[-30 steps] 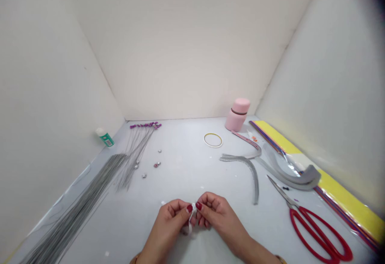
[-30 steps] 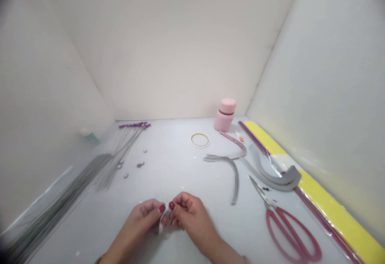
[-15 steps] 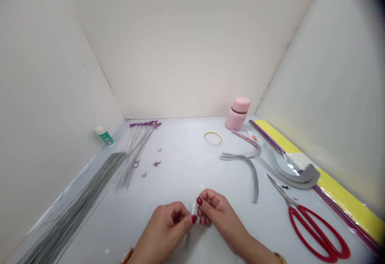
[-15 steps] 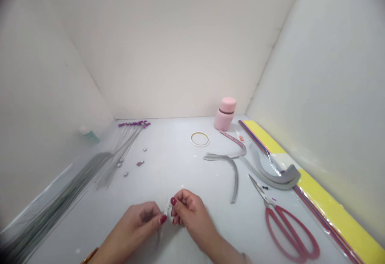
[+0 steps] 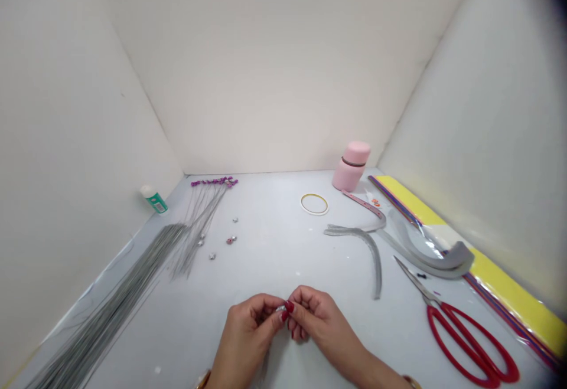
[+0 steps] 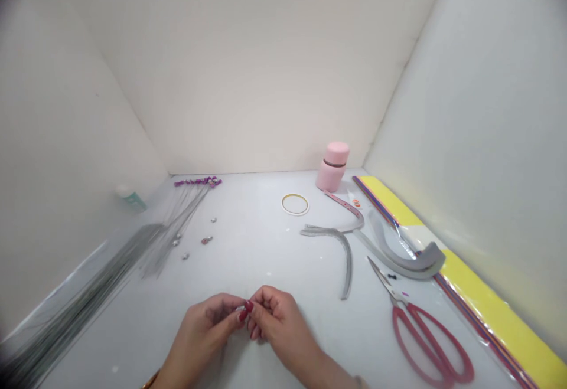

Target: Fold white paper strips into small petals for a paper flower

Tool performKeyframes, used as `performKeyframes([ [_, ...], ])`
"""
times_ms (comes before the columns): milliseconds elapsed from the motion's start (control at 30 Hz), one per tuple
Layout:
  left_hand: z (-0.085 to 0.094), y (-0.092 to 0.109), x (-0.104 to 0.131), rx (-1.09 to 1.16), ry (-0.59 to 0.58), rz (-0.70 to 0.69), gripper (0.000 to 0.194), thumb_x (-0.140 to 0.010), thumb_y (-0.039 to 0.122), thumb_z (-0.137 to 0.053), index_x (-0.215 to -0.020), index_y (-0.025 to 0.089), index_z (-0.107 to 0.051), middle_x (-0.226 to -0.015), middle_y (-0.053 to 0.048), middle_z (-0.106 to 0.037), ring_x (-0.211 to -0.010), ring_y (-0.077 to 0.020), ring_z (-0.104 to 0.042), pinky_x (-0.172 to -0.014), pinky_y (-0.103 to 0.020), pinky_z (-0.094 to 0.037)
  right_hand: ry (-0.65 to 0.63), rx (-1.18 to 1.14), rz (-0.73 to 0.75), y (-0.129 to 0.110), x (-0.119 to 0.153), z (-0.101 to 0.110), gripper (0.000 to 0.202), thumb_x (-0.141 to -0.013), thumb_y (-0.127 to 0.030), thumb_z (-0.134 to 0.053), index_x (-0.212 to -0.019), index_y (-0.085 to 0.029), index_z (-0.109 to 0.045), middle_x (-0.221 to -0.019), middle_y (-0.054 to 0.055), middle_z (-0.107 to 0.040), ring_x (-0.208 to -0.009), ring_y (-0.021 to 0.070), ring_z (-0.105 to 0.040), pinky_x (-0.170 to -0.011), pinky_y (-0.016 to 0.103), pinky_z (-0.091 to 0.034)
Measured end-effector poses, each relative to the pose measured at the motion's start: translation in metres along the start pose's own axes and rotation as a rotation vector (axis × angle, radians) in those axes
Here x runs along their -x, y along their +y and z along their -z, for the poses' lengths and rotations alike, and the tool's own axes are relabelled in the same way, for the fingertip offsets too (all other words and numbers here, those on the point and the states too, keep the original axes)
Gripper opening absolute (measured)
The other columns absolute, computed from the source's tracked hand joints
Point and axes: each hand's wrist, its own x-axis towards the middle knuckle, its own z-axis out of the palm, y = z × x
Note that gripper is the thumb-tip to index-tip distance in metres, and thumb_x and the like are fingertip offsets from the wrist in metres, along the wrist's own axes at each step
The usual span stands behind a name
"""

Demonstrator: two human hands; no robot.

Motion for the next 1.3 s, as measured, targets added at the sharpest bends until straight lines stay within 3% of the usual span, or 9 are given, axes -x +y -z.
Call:
performKeyframes([
  [133, 0.0, -0.004, -0.006, 0.182, -0.027, 0.099, 0.017, -0.072, 0.029, -0.063, -0.069, 0.011, -0.063, -0.059, -0.004, -0.067, -0.057, -0.0153, -0.058, -0.056, -0.024, -0.043, -0.021, 0.011, 0.013, -0.002, 0.001, -0.001, 0.028, -0.079, -0.039, -0.054, -0.068, -0.014, -0.051, -0.055, -0.001, -0.057, -0.046, 0.0074, -0.047, -0.046, 0.019, -0.035],
  [367, 0.001, -0.002, -0.008, 0.197, -0.039, 0.16, 0.024, -0.066, 0.033, -0.068, -0.062, 0.011, -0.059, -0.057, -0.003, -0.064, -0.055, -0.0127, -0.053, -0.054, -0.022, -0.037, -0.051, 0.081, 0.059, -0.005, 0.004, -0.002, 0.027, -0.081, -0.038, -0.052, -0.067, -0.015, -0.048, -0.054, -0.003, -0.051, -0.047, 0.0078, -0.046, -0.047, 0.02, -0.035],
  [567, -0.002, 0.0, -0.005, 0.493, -0.141, 0.274, 0.018, -0.074, 0.027, -0.062, -0.065, 0.013, -0.055, -0.055, -0.002, -0.061, -0.054, -0.013, -0.056, -0.054, -0.022, -0.036, -0.082, 0.11, 0.074, -0.004, 0.006, -0.002, 0.025, -0.085, -0.037, -0.047, -0.071, -0.016, -0.047, -0.059, -0.002, -0.055, -0.05, 0.0085, -0.047, -0.049, 0.02, -0.036],
  [767, -0.005, 0.006, -0.001, 0.723, -0.234, 0.254, 0.014, -0.08, 0.019, -0.055, -0.067, 0.013, -0.055, -0.058, -0.005, -0.062, -0.059, -0.0162, -0.059, -0.062, -0.028, -0.04, -0.15, 0.029, 0.076, -0.004, 0.006, -0.004, 0.025, -0.088, -0.037, -0.04, -0.075, -0.017, -0.045, -0.063, 0.0, -0.059, -0.052, 0.0089, -0.049, -0.051, 0.021, -0.037],
  [933, -0.003, 0.01, -0.001, 0.733, -0.23, 0.25, 0.017, -0.083, 0.023, -0.051, -0.072, 0.011, -0.057, -0.066, -0.009, -0.065, -0.063, -0.0186, -0.061, -0.067, -0.032, -0.043, -0.103, 0.032, 0.068, -0.006, 0.004, -0.002, 0.027, -0.086, -0.041, -0.042, -0.073, -0.017, -0.045, -0.057, -0.003, -0.052, -0.05, 0.0087, -0.047, -0.05, 0.02, -0.036],
  [1100, -0.002, 0.007, -0.001, 0.688, -0.237, 0.25, 0.007, -0.076, 0.015, -0.06, -0.077, 0.01, -0.057, -0.067, -0.009, -0.066, -0.063, -0.0163, -0.061, -0.067, -0.029, -0.042, -0.095, 0.023, 0.052, -0.007, 0.003, -0.002, 0.027, -0.086, -0.04, -0.043, -0.073, -0.017, -0.044, -0.056, -0.004, -0.052, -0.049, 0.0086, -0.047, -0.049, 0.02, -0.036],
  [1300, -0.009, 0.001, 0.0, 0.663, -0.166, 0.305, 0.016, -0.078, 0.025, -0.059, -0.074, 0.012, -0.052, -0.06, -0.002, -0.06, -0.049, -0.0069, -0.051, -0.048, -0.016, -0.037, -0.12, 0.007, 0.063, -0.005, 0.003, -0.004, 0.026, -0.087, -0.041, -0.04, -0.074, -0.018, -0.042, -0.053, -0.005, -0.052, -0.047, 0.009, -0.048, -0.048, 0.02, -0.035],
])
